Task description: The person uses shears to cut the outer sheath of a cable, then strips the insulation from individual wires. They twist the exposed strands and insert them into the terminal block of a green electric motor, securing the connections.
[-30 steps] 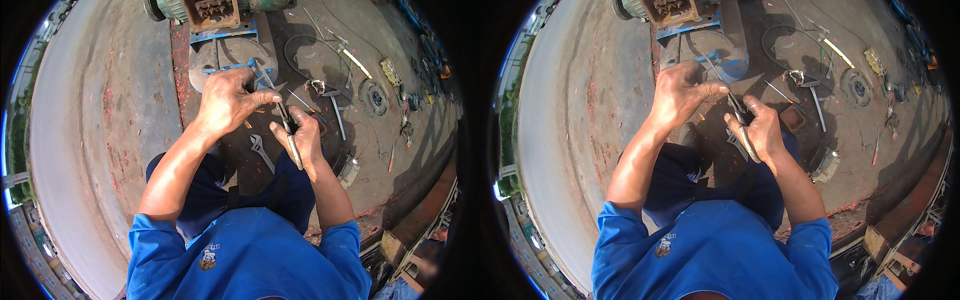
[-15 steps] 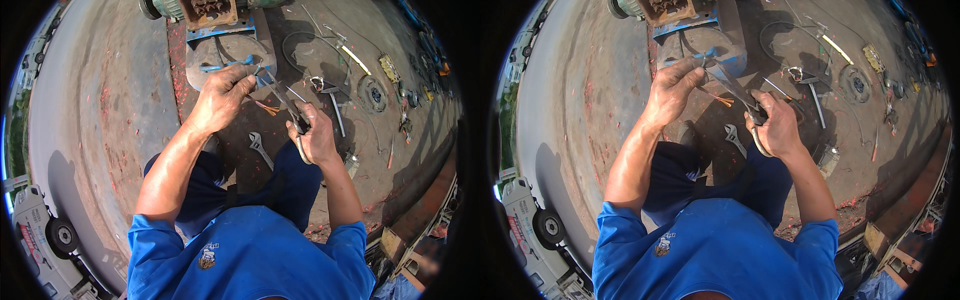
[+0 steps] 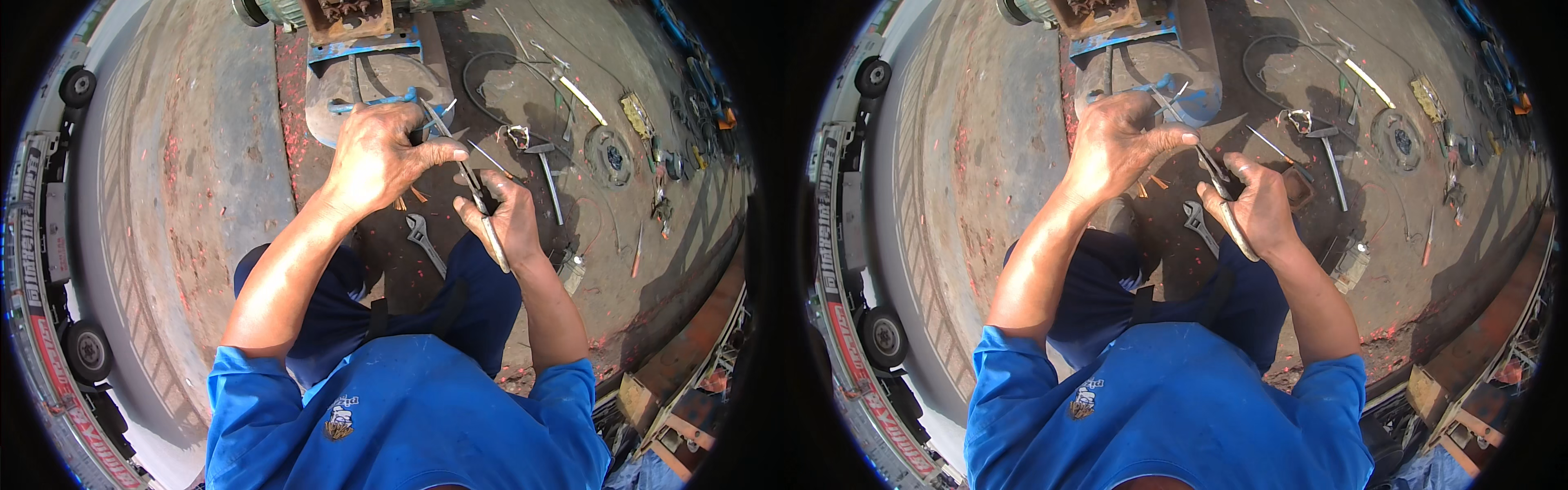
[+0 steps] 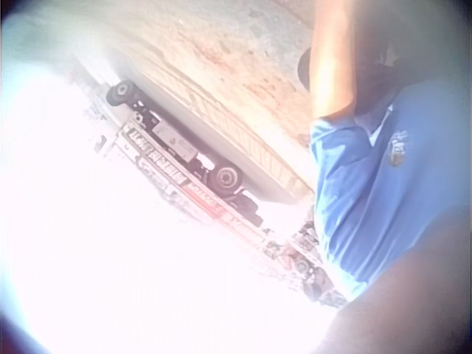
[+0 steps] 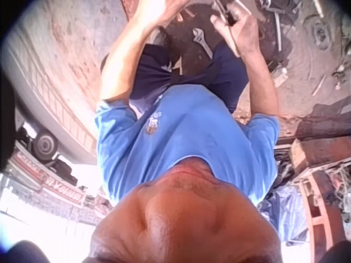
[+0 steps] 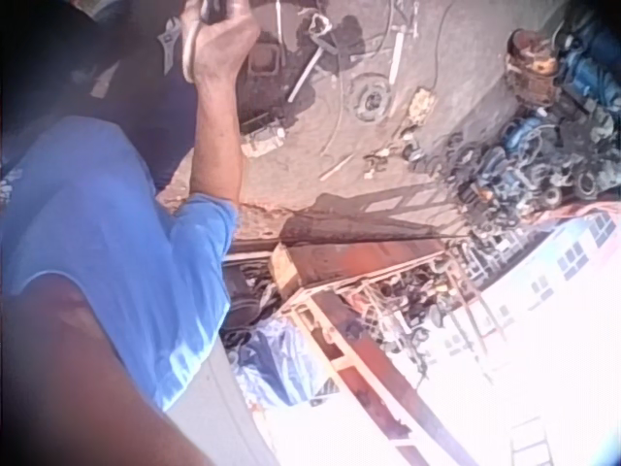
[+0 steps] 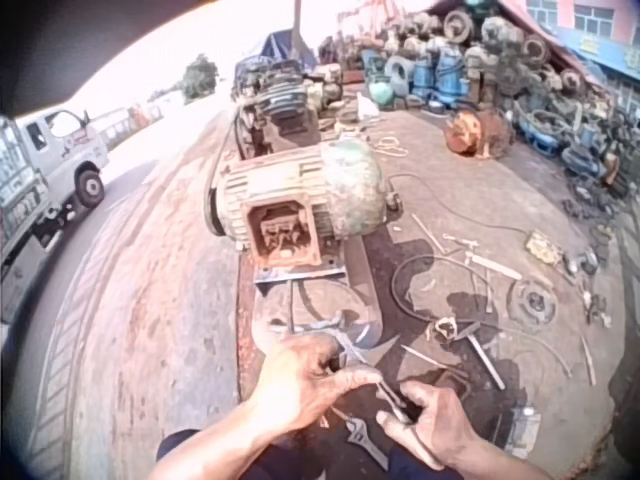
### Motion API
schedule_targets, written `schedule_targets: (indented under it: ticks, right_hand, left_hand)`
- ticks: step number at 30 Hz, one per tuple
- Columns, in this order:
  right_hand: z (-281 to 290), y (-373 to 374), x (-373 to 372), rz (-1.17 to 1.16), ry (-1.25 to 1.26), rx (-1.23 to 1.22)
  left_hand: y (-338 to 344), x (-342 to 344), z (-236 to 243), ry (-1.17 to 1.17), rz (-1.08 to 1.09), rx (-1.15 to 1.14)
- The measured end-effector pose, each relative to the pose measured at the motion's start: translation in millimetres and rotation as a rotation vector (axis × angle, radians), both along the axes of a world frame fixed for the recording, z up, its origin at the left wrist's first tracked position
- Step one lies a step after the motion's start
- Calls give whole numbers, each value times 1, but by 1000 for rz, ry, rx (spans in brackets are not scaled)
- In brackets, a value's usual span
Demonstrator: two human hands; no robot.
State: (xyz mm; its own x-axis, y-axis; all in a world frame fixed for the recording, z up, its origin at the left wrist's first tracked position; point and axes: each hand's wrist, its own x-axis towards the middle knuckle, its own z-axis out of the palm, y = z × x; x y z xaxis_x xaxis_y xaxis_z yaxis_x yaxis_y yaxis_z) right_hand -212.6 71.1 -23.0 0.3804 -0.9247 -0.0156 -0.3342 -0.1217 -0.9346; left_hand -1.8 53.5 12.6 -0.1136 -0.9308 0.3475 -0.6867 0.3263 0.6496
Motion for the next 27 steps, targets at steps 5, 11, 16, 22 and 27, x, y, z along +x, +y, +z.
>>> schedule_targets:
  ticks: [5, 11, 16, 22, 27]
  right_hand:
    - [4, 6, 16, -102, -142, 253]
    - [4, -2, 17, -111, -19, 154]
    - [-5, -30, 3, -382, -636, 528]
    - [-44, -30, -10, -390, -388, 453]
    - [-90, -16, -5, -181, 173, 507]
  left_hand:
    - [-5, -3, 6, -28, 50, 33]
    - [-8, -3, 0, -162, 123, -105]
    - [-2, -3, -6, -107, 151, -120]
    - [-1, 15, -3, 417, 94, 310]
    - [-11, 31, -3, 969, 71, 361]
